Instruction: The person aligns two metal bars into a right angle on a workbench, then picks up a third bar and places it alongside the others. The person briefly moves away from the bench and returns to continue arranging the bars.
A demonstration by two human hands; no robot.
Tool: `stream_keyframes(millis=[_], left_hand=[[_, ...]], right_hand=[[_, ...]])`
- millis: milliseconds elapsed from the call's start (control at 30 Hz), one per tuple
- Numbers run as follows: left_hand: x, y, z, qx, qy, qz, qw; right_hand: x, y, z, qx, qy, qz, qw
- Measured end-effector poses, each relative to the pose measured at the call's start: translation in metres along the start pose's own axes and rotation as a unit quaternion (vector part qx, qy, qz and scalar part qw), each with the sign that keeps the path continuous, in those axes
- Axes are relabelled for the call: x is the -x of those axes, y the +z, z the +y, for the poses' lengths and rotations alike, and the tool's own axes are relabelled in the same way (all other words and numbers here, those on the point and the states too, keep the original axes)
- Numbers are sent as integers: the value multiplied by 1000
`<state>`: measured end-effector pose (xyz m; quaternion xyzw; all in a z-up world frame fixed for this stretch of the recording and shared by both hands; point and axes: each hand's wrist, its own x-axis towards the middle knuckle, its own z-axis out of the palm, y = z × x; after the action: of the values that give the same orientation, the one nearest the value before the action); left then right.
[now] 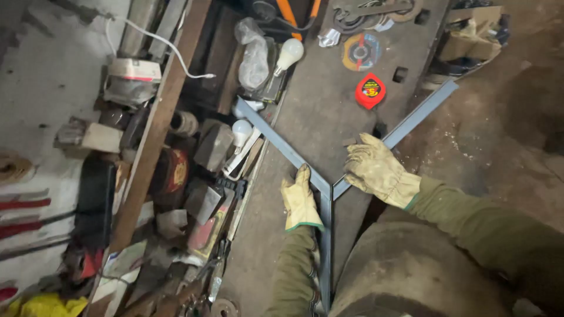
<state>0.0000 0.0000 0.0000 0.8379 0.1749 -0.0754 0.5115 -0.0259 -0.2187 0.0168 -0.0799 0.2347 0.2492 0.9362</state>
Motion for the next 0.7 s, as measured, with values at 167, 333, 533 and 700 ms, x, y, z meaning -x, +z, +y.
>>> stream_keyframes(millis=[167, 333, 533, 700], left_hand=[[-5, 5, -7, 55, -22, -1, 998], [4, -2, 17, 55, -129, -13, 990], [-23, 19, -57, 129, -28, -36, 991], [-9, 6, -7, 71, -88, -25, 993]], right_hand=[[-2, -4, -3, 8, -23, -56, 998], [-3, -12, -2, 10, -35, -178, 983], [0, -9, -5, 40, -14, 34, 999], [12, 15, -8, 78, -24, 14, 997]])
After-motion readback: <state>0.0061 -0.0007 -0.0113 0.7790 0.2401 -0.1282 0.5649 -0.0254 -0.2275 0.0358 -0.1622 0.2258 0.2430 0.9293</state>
